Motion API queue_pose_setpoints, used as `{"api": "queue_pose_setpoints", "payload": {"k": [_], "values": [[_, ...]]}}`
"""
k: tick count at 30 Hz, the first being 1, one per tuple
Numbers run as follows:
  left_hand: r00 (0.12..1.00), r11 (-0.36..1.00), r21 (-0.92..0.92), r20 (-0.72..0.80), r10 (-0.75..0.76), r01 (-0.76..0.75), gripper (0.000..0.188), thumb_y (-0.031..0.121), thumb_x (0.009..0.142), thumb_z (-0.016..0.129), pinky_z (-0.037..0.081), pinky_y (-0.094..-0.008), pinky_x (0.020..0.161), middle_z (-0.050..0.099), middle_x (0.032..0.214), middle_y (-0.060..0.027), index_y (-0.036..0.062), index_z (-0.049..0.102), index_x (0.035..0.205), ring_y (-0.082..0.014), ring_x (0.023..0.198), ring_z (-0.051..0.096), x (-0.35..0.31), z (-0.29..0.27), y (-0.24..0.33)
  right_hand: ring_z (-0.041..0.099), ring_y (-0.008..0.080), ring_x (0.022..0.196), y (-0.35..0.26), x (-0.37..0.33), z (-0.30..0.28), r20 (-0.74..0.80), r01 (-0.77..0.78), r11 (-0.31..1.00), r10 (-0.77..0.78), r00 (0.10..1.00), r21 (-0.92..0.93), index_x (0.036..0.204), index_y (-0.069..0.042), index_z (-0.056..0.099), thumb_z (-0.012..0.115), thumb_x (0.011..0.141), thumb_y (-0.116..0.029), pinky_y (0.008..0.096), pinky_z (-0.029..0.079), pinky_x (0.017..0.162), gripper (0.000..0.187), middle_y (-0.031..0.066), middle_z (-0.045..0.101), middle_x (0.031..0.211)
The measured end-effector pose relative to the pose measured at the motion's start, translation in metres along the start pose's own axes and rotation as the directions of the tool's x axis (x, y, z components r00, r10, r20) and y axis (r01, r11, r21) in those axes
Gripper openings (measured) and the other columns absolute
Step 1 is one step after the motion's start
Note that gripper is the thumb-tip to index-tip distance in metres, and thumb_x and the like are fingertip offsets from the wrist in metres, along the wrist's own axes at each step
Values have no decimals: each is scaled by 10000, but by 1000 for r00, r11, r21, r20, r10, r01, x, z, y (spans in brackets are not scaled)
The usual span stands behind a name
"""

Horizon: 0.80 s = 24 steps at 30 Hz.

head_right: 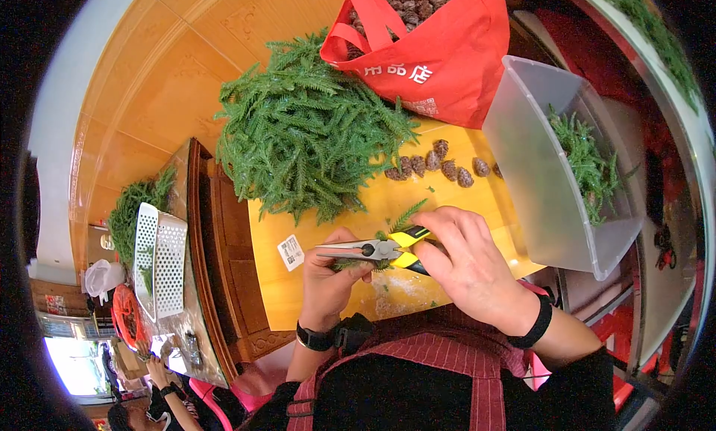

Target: Trimming and sorting small plant parts from green branches using hand clippers.

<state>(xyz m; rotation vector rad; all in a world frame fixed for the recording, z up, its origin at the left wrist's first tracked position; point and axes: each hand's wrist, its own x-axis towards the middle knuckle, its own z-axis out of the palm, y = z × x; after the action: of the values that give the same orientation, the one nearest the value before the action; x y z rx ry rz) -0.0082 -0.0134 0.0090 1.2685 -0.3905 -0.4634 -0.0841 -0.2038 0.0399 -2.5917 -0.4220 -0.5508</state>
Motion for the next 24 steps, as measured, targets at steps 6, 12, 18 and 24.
{"api": "queue_pose_setpoints", "payload": {"k": [6,12,18,24], "values": [[996,996,-10,-21,-85,85,150,-116,694,609,468,-227,524,547,859,-80,-45,608,825,-146,659,567,0,0,-1,497,314,964,5,-2,1,45,-9,1000,9,999,4,837,-9,541,634,607,-36,400,414,799,249,130,496,1062],[982,980,-75,-26,-186,183,191,-95,734,619,468,-207,524,557,894,-69,-24,602,911,-121,686,578,-3,-1,-9,534,279,875,7,-6,6,90,-97,986,86,992,136,799,-30,572,698,655,-212,369,449,742,265,113,514,1016],[981,978,-90,-28,-192,188,219,-79,754,606,483,-209,557,556,910,-68,-23,585,964,-123,700,583,0,0,-12,551,280,823,10,-10,6,133,-312,889,283,950,336,791,-4,593,728,653,-199,346,453,736,274,135,510,974],[991,991,-52,-40,-124,122,306,-69,817,518,531,-266,736,526,1024,-73,-17,520,1118,-180,873,596,0,1,0,511,314,887,36,-8,8,167,-542,826,519,838,154,885,27,543,629,751,-211,361,420,768,287,153,471,971]]}}
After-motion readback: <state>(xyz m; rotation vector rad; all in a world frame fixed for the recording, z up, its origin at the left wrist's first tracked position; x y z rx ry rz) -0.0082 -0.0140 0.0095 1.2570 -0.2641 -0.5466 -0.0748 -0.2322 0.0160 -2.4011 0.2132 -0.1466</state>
